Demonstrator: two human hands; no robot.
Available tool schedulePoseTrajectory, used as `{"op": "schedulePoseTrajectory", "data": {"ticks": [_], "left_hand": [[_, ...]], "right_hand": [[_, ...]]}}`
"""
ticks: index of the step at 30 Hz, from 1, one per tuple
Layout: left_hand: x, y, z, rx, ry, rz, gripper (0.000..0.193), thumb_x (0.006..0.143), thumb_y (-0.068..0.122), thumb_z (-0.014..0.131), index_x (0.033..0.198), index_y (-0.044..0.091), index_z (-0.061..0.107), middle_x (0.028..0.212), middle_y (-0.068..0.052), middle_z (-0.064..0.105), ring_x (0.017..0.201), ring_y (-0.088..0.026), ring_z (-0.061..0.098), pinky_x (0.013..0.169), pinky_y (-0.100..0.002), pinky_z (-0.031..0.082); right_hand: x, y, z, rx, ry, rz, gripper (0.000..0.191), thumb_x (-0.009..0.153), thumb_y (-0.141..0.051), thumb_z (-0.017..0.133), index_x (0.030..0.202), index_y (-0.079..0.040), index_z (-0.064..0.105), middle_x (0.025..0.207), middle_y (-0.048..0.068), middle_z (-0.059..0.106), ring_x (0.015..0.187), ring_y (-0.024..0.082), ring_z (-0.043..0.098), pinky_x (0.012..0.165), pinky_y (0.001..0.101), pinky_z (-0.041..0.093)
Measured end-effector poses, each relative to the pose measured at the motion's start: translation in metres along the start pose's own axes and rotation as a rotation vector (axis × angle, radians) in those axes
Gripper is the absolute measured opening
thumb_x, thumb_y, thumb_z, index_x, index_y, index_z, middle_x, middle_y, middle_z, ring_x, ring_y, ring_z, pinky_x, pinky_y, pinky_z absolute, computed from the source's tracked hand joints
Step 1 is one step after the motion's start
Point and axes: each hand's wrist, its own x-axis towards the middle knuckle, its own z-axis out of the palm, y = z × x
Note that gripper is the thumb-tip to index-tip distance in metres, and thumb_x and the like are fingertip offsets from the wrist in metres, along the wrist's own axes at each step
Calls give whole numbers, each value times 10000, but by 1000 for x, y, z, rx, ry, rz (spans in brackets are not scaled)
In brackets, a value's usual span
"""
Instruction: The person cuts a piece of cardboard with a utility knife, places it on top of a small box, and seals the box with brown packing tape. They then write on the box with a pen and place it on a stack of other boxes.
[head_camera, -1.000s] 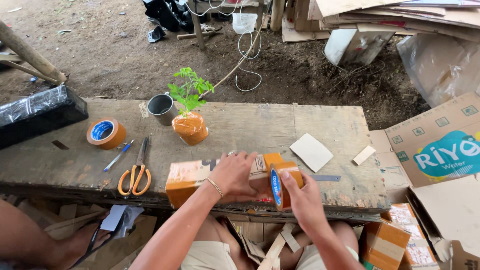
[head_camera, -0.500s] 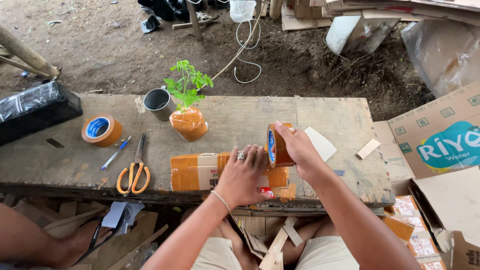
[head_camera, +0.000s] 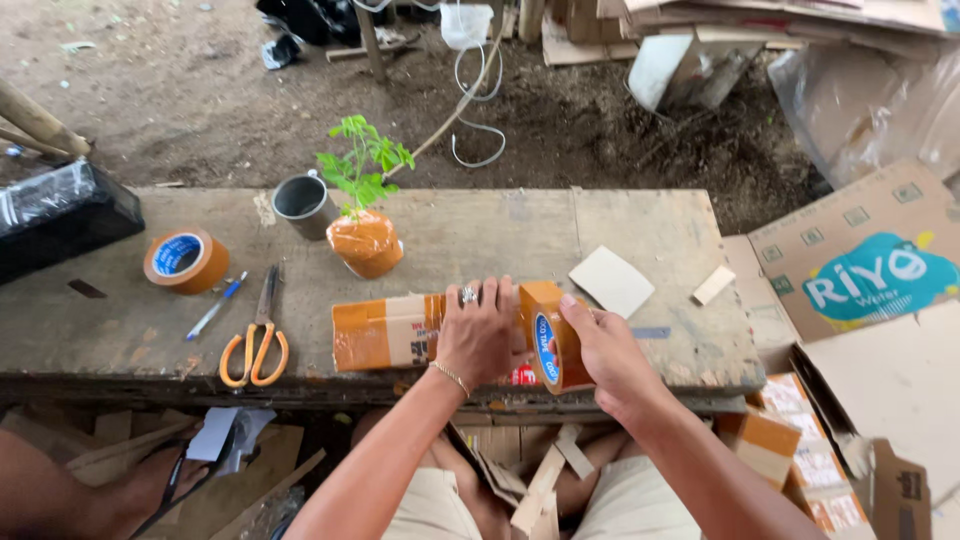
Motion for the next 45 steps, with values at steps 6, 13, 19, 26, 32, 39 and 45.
{"op": "schedulePoseTrajectory", "data": {"ticks": [6, 13, 19, 26, 32, 39, 45], "left_hand": [[9, -1, -4, -6, -52, -38, 1095, 649, 566, 849, 1430, -58, 401, 1289, -200, 548, 1196, -346, 533, 1027, -594, 345], [11, -6, 13, 137, -89, -26, 949, 747, 338, 800, 1512, -29, 376, 1339, -175, 545, 1187, -327, 564, 1041, -583, 359], [26, -10, 1, 130, -328, -7, 1000, 686, 260, 783, 1512, -38, 303, 1313, -177, 532, 1163, -331, 577, 975, -556, 392], [32, -11, -14, 66, -472, -3, 980, 640, 422, 844, 1416, -4, 425, 1247, -164, 583, 1139, -351, 628, 935, -530, 465], [46, -23, -3, 8, -600, 7, 1060, 633, 537, 858, 1424, -3, 402, 1310, -179, 579, 1175, -359, 630, 1015, -576, 430], [75, -62, 29, -541, -832, 35, 1037, 552, 739, 777, 1257, -3, 614, 1319, -219, 683, 1192, -315, 675, 1008, -408, 520], [63, -65, 14, -299, -253, 106, 1008, 634, 716, 846, 1297, 3, 585, 1356, -262, 568, 1252, -406, 569, 967, -474, 461]], "right_hand": [[-6, 59, -4, 83, -2, -9, 383, 1016, -381, 560, 996, -15, 672, 763, 67, 655, 607, 141, 588, 557, 328, 503], [6, 114, -5, 54, 41, -106, 359, 1033, -371, 539, 977, -37, 660, 754, 25, 630, 645, 105, 542, 585, 277, 465], [17, 119, 0, -43, 86, -217, 334, 1026, -358, 553, 977, -42, 648, 731, -8, 606, 616, 74, 516, 547, 283, 456], [17, 109, -4, 9, 45, -155, 354, 1025, -358, 539, 955, -41, 680, 715, -2, 612, 592, 77, 518, 538, 277, 450], [9, 84, -13, -44, -42, -104, 378, 1036, -359, 546, 954, -13, 675, 751, 33, 643, 625, 98, 553, 573, 282, 474], [7, 16, -9, 10, -169, -108, 351, 994, -349, 592, 1014, -13, 691, 826, 55, 701, 703, 128, 649, 657, 310, 541], [37, -32, 21, -127, -52, 37, 467, 1011, -446, 558, 1030, 9, 661, 813, 104, 714, 681, 169, 674, 657, 333, 571]]}}
